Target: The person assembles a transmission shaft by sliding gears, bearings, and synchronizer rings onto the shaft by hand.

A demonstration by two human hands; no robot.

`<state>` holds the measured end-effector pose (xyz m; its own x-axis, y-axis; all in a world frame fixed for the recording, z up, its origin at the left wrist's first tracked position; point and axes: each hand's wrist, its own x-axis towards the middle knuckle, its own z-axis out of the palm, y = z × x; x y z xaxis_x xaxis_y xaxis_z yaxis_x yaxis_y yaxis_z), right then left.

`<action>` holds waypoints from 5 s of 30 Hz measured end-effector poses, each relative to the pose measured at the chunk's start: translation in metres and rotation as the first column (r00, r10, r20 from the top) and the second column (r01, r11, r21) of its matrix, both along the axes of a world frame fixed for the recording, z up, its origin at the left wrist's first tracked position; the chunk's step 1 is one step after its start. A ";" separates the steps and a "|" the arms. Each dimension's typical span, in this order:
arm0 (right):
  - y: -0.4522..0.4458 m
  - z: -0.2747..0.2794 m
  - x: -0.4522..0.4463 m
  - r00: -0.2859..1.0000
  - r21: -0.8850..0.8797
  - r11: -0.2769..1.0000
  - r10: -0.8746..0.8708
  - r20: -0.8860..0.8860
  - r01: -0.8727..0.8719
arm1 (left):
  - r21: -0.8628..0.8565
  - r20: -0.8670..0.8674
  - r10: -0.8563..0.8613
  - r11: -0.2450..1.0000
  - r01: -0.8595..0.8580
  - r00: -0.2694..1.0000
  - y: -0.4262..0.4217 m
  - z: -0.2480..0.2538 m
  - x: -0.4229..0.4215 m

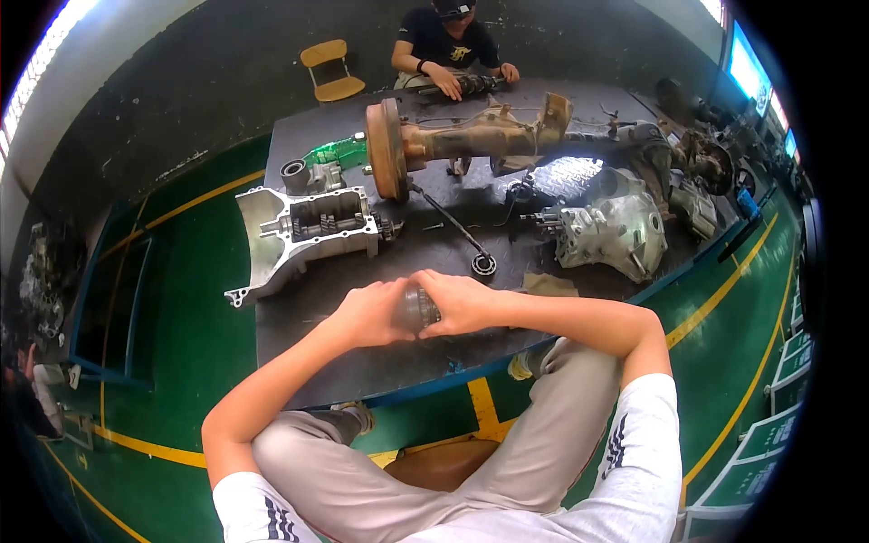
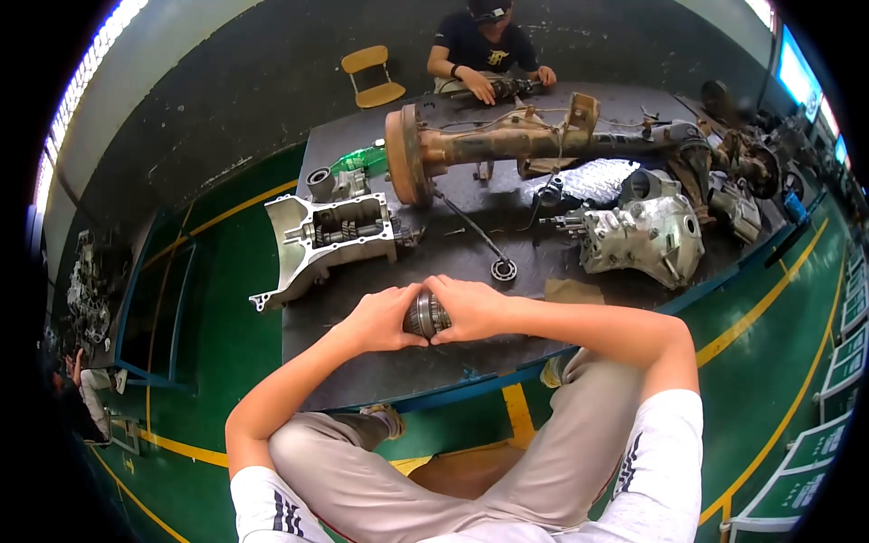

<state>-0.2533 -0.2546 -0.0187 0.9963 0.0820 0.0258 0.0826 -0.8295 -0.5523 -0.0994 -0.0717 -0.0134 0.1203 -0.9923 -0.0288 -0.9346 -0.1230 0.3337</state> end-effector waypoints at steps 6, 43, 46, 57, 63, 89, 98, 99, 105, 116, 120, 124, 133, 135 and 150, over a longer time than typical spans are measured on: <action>0.001 0.000 -0.004 0.999 -0.044 0.998 0.044 0.033 -0.042 | -0.172 0.018 -0.015 0.985 0.018 1.000 0.007 -0.015 -0.002; -0.012 0.015 0.000 0.984 -0.056 0.998 -0.025 -0.175 0.016 | -0.269 0.061 -0.037 0.962 0.052 0.997 0.009 -0.033 0.009; -0.015 0.006 -0.001 0.991 -0.029 0.999 -0.021 -0.135 0.017 | -0.254 0.061 -0.037 0.966 0.051 0.997 0.009 -0.034 0.010; -0.020 0.008 0.000 0.988 -0.094 0.995 0.007 -0.155 -0.021 | -0.219 0.075 -0.031 0.975 0.047 0.997 0.008 -0.030 0.010; -0.027 0.004 -0.006 0.992 -0.128 0.992 -0.001 -0.125 -0.015 | -0.238 0.065 -0.037 0.970 0.052 0.997 0.008 -0.029 0.011; -0.015 -0.023 -0.005 0.996 -0.250 0.966 -0.049 0.068 0.065 | -0.332 0.028 -0.071 0.940 0.076 0.997 0.002 -0.031 0.001; -0.026 -0.025 -0.008 0.998 -0.138 0.990 -0.027 0.055 0.034 | -0.333 0.066 -0.039 0.941 0.059 0.997 0.010 -0.032 0.000; -0.025 -0.026 -0.007 0.999 -0.127 0.991 -0.027 0.039 0.032 | -0.361 0.089 -0.054 0.929 0.083 0.995 0.012 -0.034 0.002; -0.018 -0.025 0.000 0.999 -0.114 0.993 -0.028 0.016 0.029 | -0.320 0.077 -0.017 0.947 0.041 0.997 0.022 -0.030 0.002; -0.025 -0.009 -0.009 0.998 -0.136 0.991 -0.017 -0.058 0.009 | -0.379 0.181 -0.028 0.920 0.096 0.983 0.026 -0.034 0.006; -0.036 -0.013 -0.006 0.995 -0.075 0.997 0.010 -0.099 -0.017 | -0.283 0.117 0.032 0.959 0.002 0.993 0.035 -0.027 0.017; -0.042 -0.003 -0.013 0.995 -0.049 0.999 0.006 -0.102 -0.011 | -0.290 0.117 0.058 0.957 -0.021 0.991 0.057 -0.026 0.031; -0.052 0.009 -0.013 0.957 -0.180 0.982 -0.102 -0.271 0.054 | -0.272 0.140 0.079 0.961 -0.038 0.987 0.073 -0.019 0.039; -0.054 0.000 -0.013 0.975 -0.197 0.979 -0.101 -0.200 0.061 | -0.259 0.135 0.088 0.965 -0.050 0.987 0.072 -0.017 0.040; -0.092 0.014 -0.028 0.947 0.093 0.996 0.030 -0.319 0.000 | -0.216 0.040 0.122 0.970 -0.111 0.992 0.077 -0.023 0.046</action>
